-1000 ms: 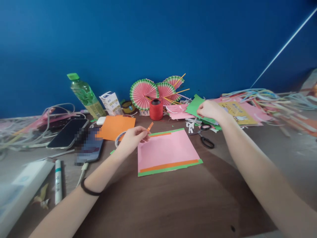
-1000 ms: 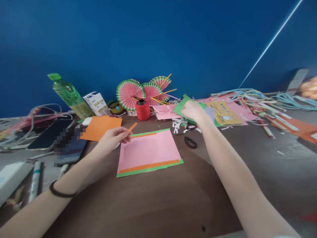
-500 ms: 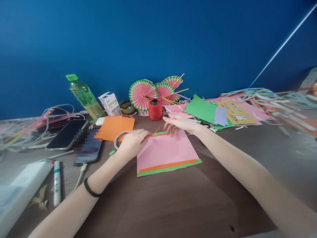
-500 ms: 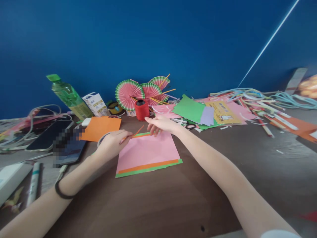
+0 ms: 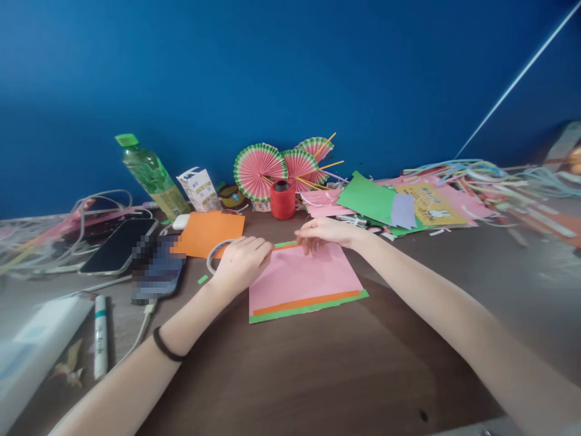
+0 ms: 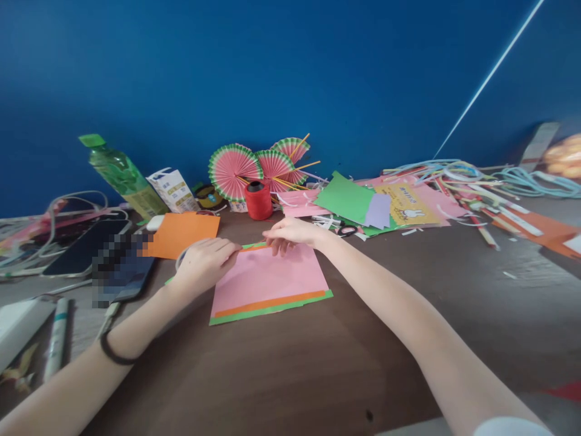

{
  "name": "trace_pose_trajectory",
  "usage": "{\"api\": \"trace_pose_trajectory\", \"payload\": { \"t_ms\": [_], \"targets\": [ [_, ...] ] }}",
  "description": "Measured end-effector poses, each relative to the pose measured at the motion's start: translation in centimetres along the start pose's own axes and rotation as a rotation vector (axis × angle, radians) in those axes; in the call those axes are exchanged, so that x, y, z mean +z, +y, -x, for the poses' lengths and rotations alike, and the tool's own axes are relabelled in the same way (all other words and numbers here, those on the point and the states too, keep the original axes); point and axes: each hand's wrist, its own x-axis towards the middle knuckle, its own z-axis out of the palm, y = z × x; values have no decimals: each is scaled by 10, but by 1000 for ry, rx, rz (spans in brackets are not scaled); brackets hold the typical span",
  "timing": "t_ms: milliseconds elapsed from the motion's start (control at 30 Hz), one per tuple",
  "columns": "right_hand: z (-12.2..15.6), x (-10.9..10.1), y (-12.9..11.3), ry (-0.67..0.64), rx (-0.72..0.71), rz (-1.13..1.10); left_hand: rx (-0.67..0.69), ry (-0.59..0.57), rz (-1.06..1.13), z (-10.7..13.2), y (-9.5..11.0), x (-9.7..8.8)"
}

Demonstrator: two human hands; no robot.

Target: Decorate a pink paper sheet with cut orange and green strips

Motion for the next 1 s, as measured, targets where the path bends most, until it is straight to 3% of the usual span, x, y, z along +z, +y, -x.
{"api": "trace_pose_trajectory", "payload": {
  "t_ms": [233, 433, 600, 767, 867, 1000],
  "targets": [
    [1, 6, -5, -69, 54, -103, 50, -6, -90, -1, 2, -4],
    [1, 4, -5, -48, -34, 25, 31, -46, -98, -1, 2, -4],
    [2, -12, 1, -25, 3, 101, -155, -167, -9, 1, 4, 2],
    [2, -29, 13, -69, 126, 6, 11, -380, 271, 6, 16, 12],
    [0, -36, 22, -53, 143, -48, -23, -472, 260, 6, 21, 11],
    [1, -42, 26, -27, 122, -88, -93, -488, 146, 2, 21, 3]
  ]
}}
